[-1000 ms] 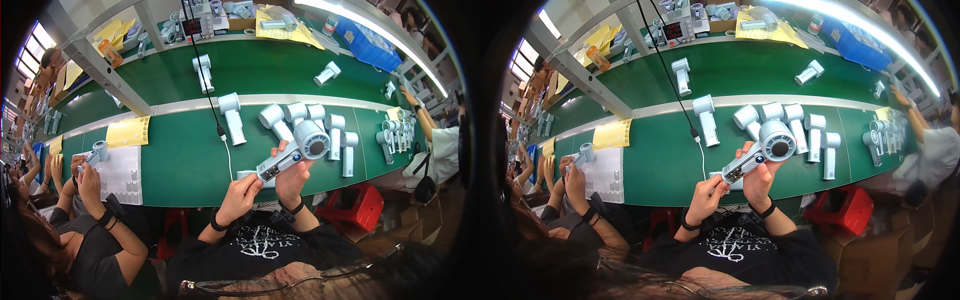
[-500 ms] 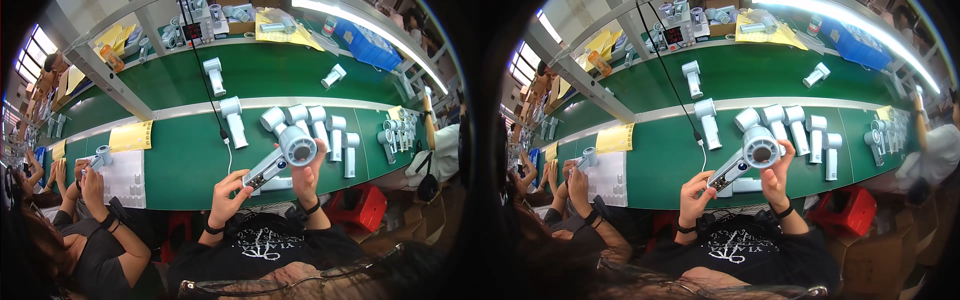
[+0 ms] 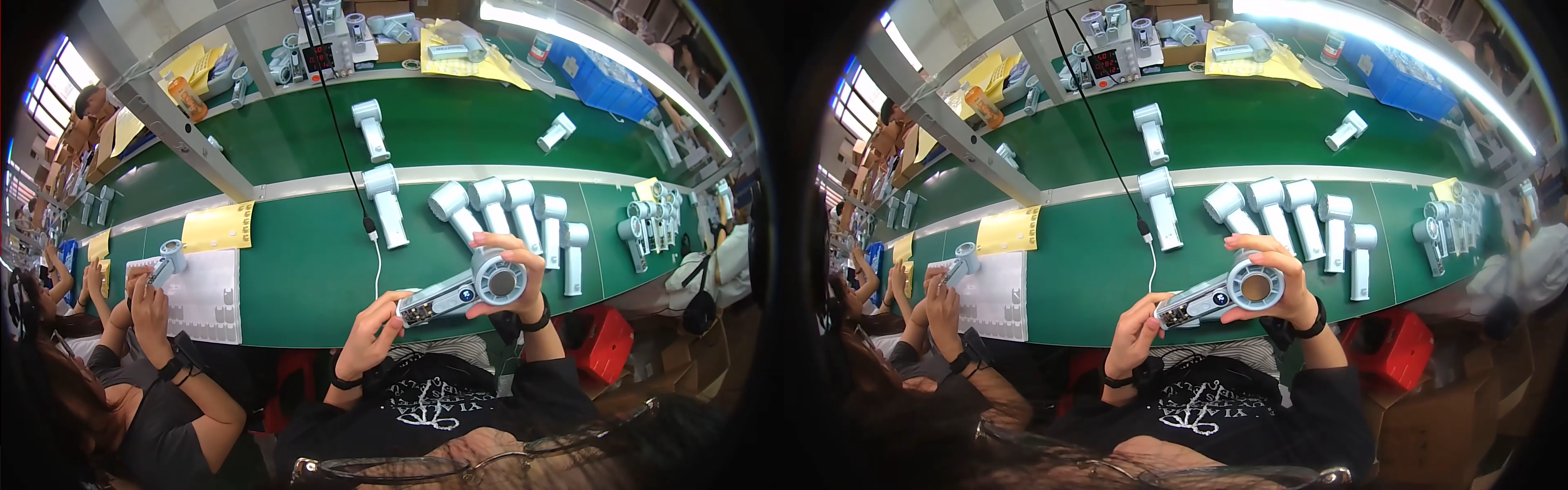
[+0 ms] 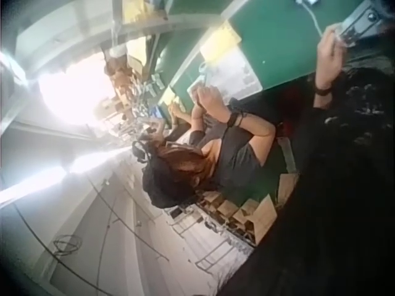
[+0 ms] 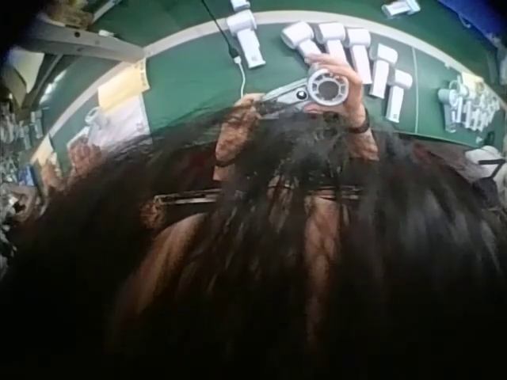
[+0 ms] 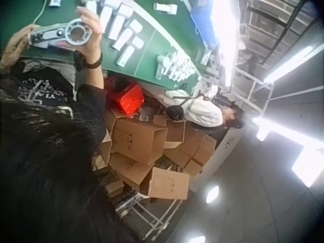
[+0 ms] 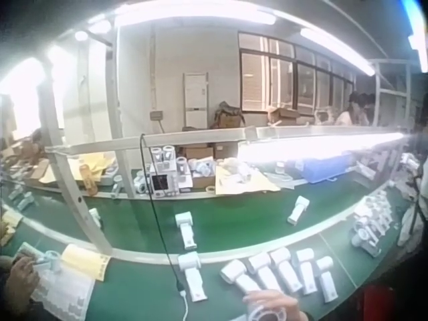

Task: The person picks up a handheld fan, presses its buttons, and turns it over before placing it back on the table. They then pick up another handheld fan and repeat the process of testing the buttons and inspecting the device.

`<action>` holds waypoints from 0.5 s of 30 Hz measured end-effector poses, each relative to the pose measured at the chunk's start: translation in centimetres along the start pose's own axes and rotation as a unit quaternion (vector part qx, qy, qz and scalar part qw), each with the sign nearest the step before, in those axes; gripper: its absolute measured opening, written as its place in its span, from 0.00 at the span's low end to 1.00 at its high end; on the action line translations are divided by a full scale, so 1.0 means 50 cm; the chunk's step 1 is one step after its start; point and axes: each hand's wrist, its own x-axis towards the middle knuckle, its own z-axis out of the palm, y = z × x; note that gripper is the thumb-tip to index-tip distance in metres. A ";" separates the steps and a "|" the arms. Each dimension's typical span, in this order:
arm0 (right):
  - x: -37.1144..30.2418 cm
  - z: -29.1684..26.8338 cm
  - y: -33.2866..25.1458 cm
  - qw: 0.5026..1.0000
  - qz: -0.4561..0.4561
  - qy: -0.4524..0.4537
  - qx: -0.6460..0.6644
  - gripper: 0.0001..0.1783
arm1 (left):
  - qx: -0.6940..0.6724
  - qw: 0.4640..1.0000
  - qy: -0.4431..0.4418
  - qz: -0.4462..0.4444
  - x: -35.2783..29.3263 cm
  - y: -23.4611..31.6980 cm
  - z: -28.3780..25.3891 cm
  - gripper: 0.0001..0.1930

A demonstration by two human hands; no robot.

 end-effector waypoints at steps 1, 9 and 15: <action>-0.004 0.003 0.005 1.000 -0.015 0.014 -0.008 0.49 | -0.014 1.000 0.003 -0.012 -0.001 0.007 0.002 0.14; -0.001 0.013 0.000 0.995 -0.057 0.059 -0.051 0.49 | 0.041 0.994 0.085 0.056 0.012 0.019 0.019 0.19; 0.021 0.008 -0.050 0.967 -0.035 0.239 -0.076 0.49 | 0.146 0.971 0.156 0.110 -0.005 0.007 0.015 0.22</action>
